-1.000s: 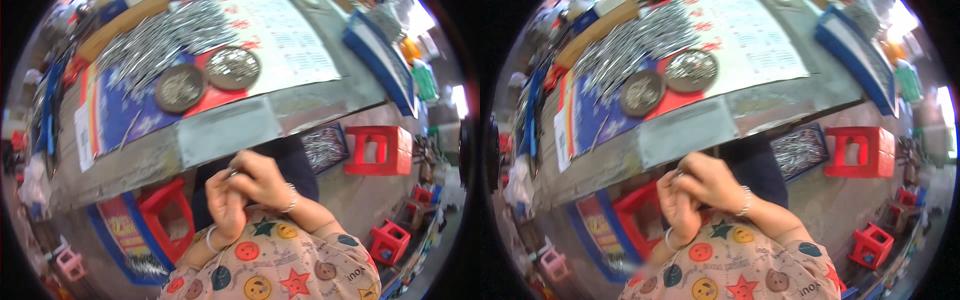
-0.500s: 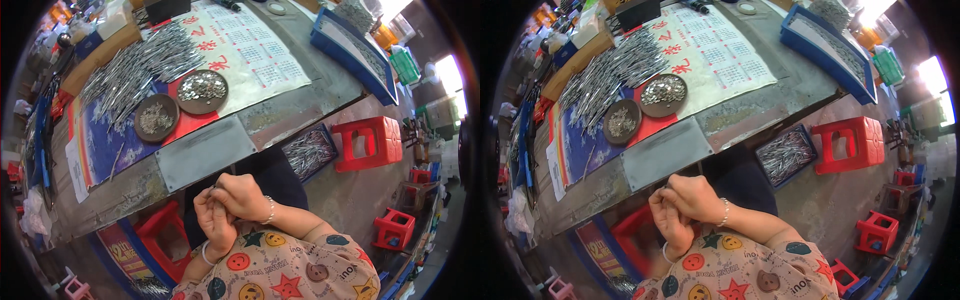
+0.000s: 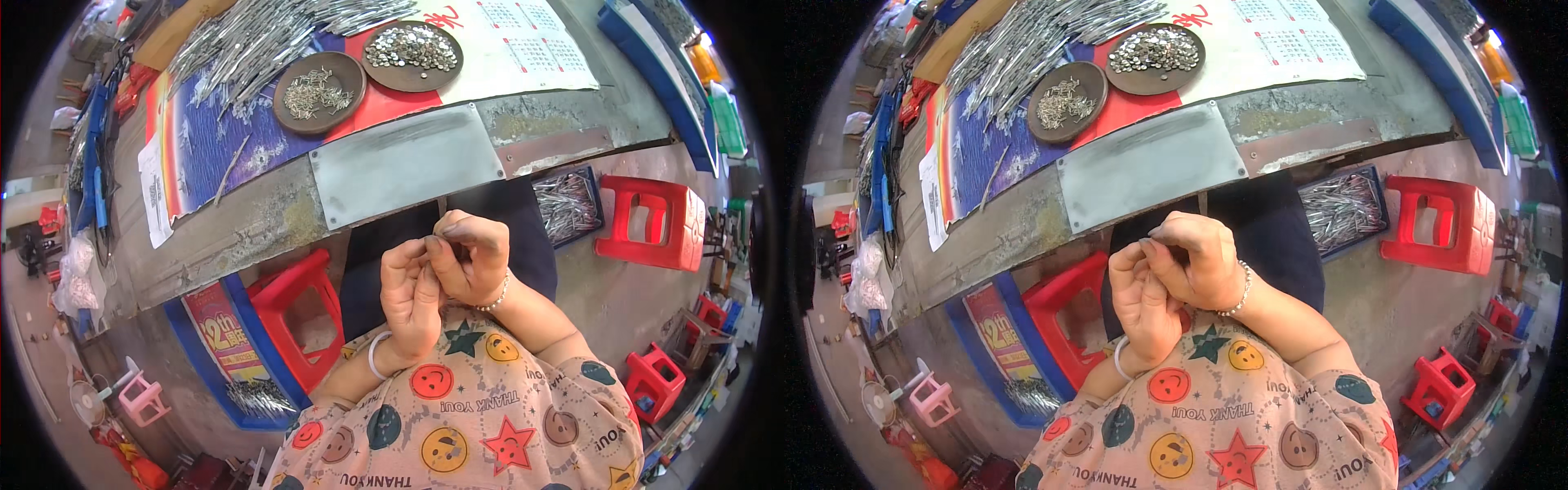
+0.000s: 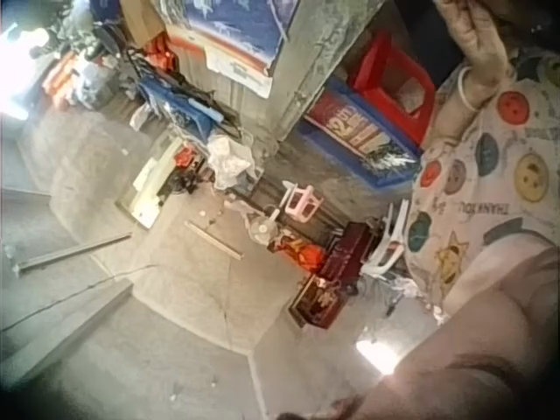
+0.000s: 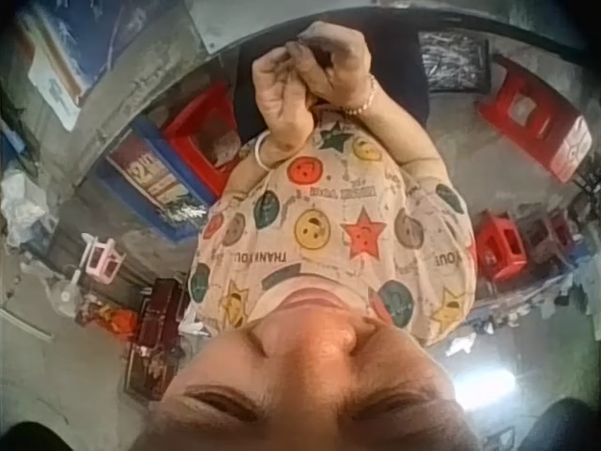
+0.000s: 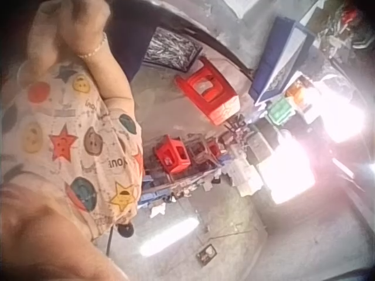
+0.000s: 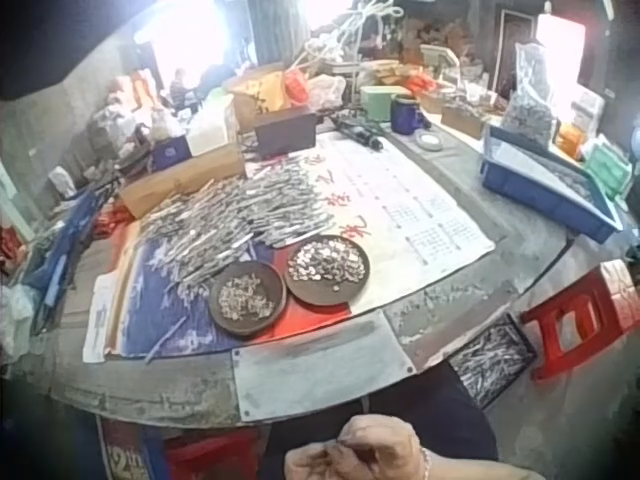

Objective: Manually assembling small metal pins and circular washers at a workshop table.

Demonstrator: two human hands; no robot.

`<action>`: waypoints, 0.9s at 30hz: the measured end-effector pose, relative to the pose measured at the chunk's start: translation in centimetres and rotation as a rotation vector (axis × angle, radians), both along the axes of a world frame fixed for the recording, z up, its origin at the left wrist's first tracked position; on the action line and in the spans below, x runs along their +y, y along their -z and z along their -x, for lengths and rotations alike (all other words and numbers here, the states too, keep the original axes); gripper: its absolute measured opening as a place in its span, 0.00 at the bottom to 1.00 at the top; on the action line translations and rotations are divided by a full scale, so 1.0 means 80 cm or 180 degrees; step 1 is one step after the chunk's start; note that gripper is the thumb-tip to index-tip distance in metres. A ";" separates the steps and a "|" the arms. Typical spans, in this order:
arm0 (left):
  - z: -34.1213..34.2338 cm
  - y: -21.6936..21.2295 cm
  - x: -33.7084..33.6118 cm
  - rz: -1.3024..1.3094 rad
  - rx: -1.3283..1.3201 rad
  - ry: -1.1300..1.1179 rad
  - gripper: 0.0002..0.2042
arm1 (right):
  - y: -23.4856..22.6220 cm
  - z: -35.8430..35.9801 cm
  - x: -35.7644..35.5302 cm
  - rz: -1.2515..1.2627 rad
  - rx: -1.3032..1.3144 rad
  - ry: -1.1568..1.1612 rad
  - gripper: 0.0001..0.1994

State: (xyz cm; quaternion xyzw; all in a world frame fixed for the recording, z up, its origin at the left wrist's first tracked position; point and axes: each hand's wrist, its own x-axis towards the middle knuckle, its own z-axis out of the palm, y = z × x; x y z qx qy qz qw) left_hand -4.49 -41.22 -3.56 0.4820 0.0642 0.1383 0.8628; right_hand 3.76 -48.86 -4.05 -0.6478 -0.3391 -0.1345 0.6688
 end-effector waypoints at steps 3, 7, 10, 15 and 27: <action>-0.001 0.003 -0.001 0.0079 0.0051 -0.0068 0.14 | -0.003 -0.001 0.004 0.0143 -0.0306 0.0089 0.14; -0.005 0.005 -0.001 -0.0013 0.0201 -0.0230 0.13 | -0.004 0.007 0.010 0.0295 0.0428 0.0398 0.11; -0.007 -0.001 0.009 0.0221 0.0213 -0.0038 0.13 | -0.028 0.003 0.004 0.0097 0.2091 -0.0191 0.07; -0.006 -0.003 0.016 0.0153 0.0200 -0.0193 0.13 | -0.041 0.003 -0.007 0.0839 0.1227 -0.0228 0.05; -0.009 0.004 0.012 -0.0153 0.0044 -0.0417 0.13 | -0.025 -0.003 0.000 0.0802 0.0413 0.0043 0.09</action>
